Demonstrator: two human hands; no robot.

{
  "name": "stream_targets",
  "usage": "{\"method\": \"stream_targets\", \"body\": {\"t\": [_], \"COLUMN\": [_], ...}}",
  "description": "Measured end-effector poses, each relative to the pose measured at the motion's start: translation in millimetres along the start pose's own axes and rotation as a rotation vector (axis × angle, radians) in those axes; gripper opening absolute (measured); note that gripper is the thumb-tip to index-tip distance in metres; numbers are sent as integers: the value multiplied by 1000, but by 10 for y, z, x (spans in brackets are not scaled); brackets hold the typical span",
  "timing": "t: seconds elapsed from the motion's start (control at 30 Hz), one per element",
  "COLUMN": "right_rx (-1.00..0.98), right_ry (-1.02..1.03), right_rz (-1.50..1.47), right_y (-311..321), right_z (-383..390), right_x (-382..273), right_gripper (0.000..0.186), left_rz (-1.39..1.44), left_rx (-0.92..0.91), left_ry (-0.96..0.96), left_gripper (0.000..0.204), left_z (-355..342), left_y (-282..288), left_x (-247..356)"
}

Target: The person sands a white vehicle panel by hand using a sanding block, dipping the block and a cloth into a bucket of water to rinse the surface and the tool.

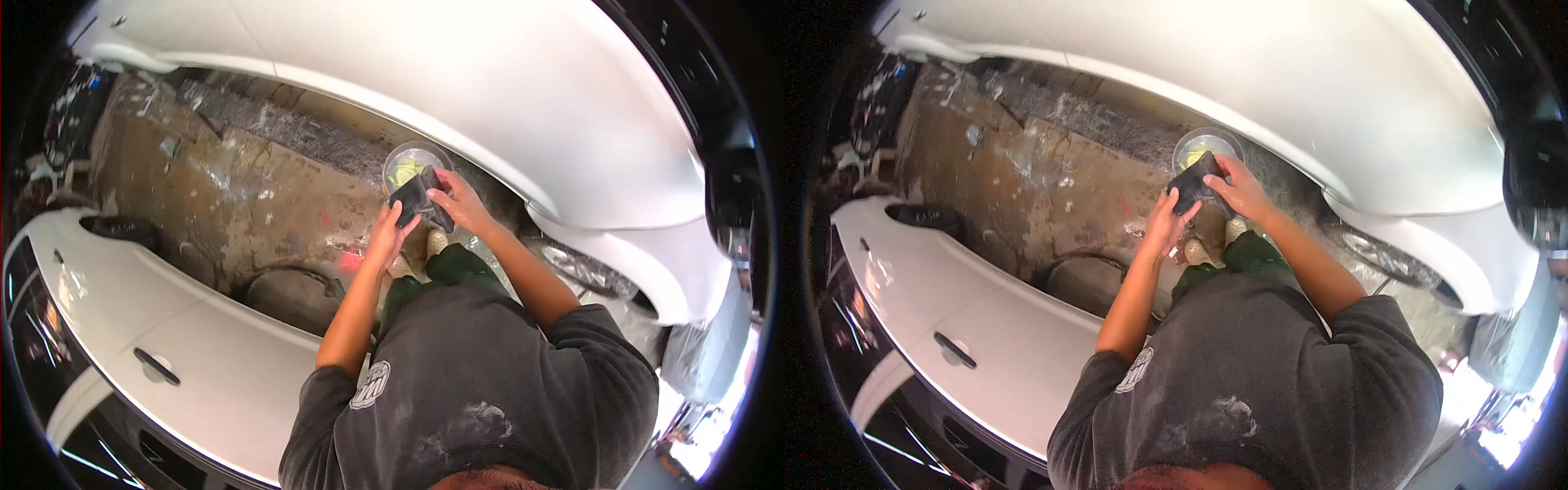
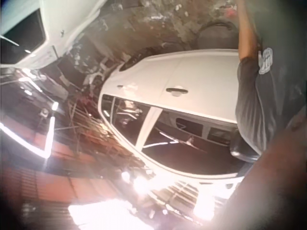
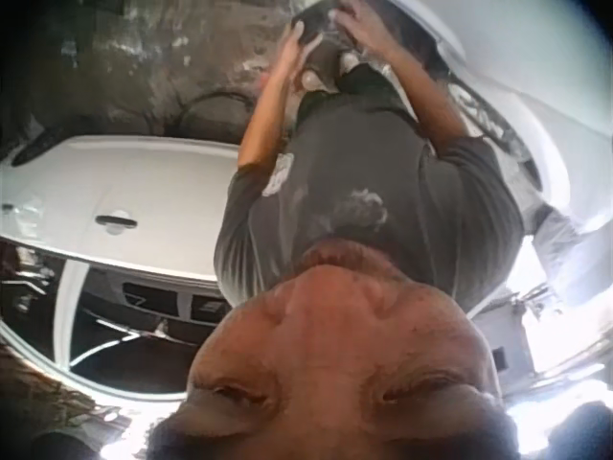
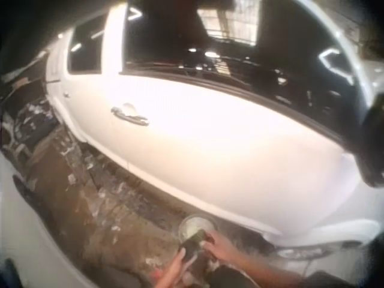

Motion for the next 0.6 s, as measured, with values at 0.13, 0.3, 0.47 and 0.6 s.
{"method": "stream_targets", "body": {"t": [0.13, 0.3, 0.47, 0.6], "right_rx": [114, 304, 518, 659], "right_ry": [157, 241, 161, 107], "right_rz": [237, 411, 315, 310], "right_y": [104, 269, 647, 981], "right_z": [321, 639, 1053, 1369], "right_x": [-164, -240, -232, -138], "right_gripper": [68, 67, 65, 66], "left_rz": [-4, -96, -224, -212], "left_rx": [-103, -206, -378, -434], "left_ry": [-17, 5, 6, 102], "left_gripper": [44, 43, 45, 39], "left_z": [-62, -213, -339, -356], "left_y": [-370, -744, -1241, -1610], "left_x": [-19, -192, -434, -698]}}
Point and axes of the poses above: each hand's wrist, its own z-axis away from the middle knuckle, its own y-axis out of the back of the hand, x = y × z, the point moved 4 cm from there along -z, towards the middle knuckle, and after that the axes turned 10 degrees about -z, right-handed, at the moved point
